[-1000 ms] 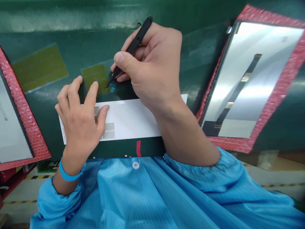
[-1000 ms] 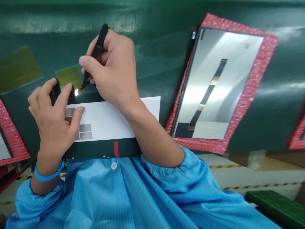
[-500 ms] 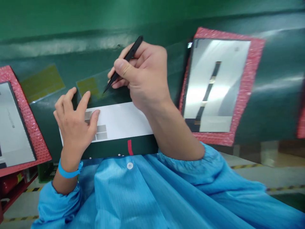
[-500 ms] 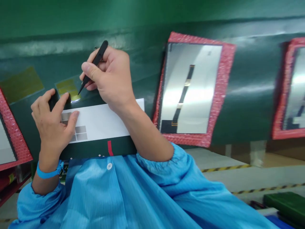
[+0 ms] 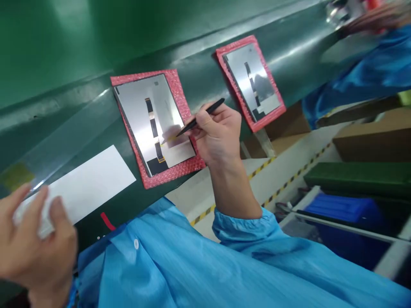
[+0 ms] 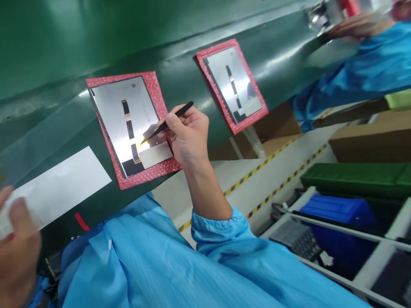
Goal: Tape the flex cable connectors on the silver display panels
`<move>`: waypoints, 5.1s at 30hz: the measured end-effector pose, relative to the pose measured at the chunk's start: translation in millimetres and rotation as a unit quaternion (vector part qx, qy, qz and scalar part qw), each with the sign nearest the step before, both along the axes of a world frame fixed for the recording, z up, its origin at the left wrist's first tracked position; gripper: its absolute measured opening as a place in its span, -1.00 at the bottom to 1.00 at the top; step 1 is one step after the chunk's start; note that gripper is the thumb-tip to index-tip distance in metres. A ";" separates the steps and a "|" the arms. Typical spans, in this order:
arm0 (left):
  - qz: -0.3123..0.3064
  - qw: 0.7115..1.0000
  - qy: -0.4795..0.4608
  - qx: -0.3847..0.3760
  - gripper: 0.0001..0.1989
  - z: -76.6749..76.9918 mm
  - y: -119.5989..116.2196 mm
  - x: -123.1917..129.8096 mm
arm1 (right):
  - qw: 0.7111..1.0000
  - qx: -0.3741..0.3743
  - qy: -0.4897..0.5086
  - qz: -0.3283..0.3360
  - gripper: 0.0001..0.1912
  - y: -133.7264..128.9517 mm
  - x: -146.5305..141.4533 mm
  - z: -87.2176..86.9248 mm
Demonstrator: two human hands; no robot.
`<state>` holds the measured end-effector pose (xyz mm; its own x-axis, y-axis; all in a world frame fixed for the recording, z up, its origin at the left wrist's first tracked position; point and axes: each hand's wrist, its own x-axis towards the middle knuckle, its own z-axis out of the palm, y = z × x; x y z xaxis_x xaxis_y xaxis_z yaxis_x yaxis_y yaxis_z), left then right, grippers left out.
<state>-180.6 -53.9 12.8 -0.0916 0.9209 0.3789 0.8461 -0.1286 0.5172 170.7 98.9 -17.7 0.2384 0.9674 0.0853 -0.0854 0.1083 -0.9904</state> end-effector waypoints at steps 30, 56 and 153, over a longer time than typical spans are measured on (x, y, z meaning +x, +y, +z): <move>-0.138 0.982 0.068 -0.105 -0.43 -15.6 50.7 157.5 | 0.998 -0.038 0.014 0.043 -0.59 -21.7 -6.1 13.0; -0.148 0.983 0.087 -0.068 -0.49 -17.4 49.1 157.0 | 0.995 -0.004 -0.072 0.069 -0.62 -19.3 -3.0 8.6; 0.062 0.978 0.122 -0.157 -0.56 -26.4 -84.4 -51.3 | 0.963 -0.004 -0.034 0.267 -0.62 -92.0 -222.3 -20.4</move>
